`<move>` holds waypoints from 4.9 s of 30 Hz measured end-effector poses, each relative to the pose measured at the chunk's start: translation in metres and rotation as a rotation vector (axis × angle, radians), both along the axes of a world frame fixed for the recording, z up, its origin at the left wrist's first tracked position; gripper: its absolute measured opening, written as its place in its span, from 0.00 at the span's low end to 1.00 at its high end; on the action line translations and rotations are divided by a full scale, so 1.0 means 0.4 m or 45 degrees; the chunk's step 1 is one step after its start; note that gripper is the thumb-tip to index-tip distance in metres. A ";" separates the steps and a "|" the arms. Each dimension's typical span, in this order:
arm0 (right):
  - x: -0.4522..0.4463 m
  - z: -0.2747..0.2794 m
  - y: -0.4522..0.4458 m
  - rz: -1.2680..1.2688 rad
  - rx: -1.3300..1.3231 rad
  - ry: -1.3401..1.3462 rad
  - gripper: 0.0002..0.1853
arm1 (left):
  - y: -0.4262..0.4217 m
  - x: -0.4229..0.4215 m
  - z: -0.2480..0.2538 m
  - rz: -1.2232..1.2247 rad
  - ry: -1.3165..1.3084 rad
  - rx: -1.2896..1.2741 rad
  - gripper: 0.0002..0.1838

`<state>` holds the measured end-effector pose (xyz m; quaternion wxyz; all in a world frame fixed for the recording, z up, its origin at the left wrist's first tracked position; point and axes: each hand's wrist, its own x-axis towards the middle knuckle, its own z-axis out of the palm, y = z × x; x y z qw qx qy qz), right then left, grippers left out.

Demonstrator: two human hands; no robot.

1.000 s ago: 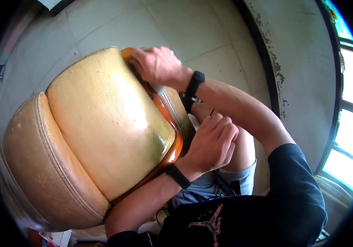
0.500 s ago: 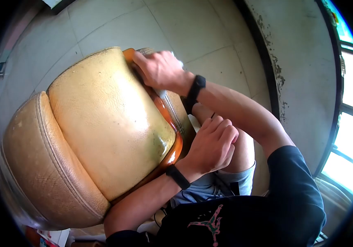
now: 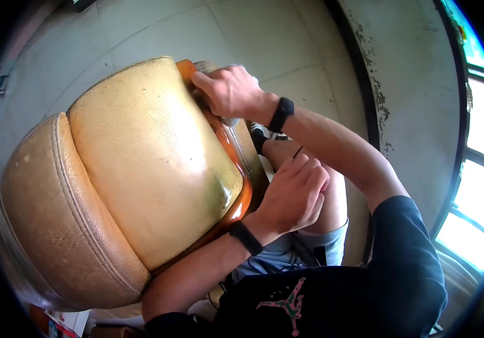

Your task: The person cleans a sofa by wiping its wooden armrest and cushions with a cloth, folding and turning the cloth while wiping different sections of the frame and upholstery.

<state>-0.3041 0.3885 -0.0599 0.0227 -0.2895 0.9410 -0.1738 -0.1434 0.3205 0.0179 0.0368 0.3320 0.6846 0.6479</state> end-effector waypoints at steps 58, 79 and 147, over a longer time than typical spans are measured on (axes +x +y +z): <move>0.087 -0.034 0.036 0.182 -0.194 -0.198 0.10 | -0.013 0.112 -0.088 -0.664 0.366 -1.014 0.10; 0.086 -0.064 0.010 -0.026 -0.186 -0.210 0.06 | -0.022 0.099 -0.123 -0.722 0.360 -1.040 0.08; 0.108 -0.075 0.023 -0.499 -0.445 -0.471 0.11 | -0.021 0.063 -0.081 -0.851 0.209 -1.204 0.07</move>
